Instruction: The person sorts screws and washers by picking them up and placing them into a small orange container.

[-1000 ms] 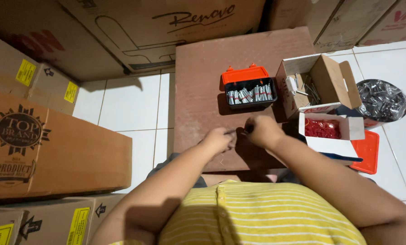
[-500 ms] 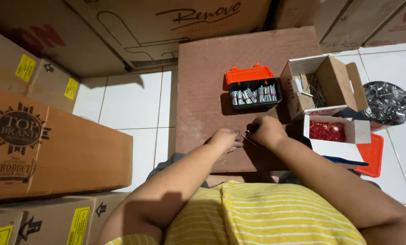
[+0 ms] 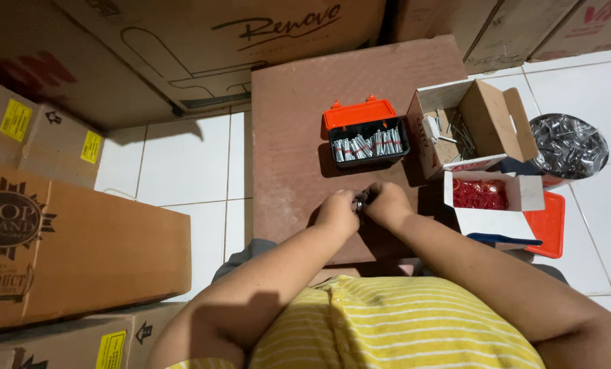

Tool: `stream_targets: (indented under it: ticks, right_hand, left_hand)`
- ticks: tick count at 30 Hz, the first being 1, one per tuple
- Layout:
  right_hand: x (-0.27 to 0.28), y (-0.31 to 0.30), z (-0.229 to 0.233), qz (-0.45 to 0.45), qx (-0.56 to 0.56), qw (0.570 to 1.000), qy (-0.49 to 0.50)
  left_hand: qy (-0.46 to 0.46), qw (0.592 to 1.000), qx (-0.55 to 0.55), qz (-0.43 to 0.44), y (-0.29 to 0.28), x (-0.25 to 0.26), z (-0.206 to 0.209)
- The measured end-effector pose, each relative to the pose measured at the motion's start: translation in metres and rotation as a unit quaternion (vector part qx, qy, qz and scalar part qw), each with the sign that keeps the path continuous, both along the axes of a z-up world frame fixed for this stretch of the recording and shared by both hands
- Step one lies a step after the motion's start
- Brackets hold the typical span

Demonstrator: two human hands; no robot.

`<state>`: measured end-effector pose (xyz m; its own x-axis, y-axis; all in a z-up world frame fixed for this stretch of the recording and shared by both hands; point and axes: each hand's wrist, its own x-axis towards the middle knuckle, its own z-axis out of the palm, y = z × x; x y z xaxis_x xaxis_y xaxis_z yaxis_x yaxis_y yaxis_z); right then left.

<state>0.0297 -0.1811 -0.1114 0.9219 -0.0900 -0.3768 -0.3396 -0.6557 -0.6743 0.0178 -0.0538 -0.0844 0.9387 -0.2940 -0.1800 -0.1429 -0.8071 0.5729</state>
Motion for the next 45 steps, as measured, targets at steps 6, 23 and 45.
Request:
stream_targets:
  ticks: [6, 23, 45]
  right_hand:
    - [0.007, -0.023, 0.076, -0.025, -0.017, 0.982, -0.187]
    - [0.139, -0.149, -0.009, 0.109, -0.347, 0.931, -0.02]
    - [0.137, -0.148, -0.001, 0.117, -0.346, 0.93, 0.042]
  left_hand:
    - [0.076, 0.996, -0.043, 0.01, 0.014, -0.003, 0.01]
    - [0.04, 0.998, 0.027, 0.036, 0.041, -0.001, -0.019]
    - [0.103, 0.993, -0.004, 0.057, 0.044, 0.007, -0.012]
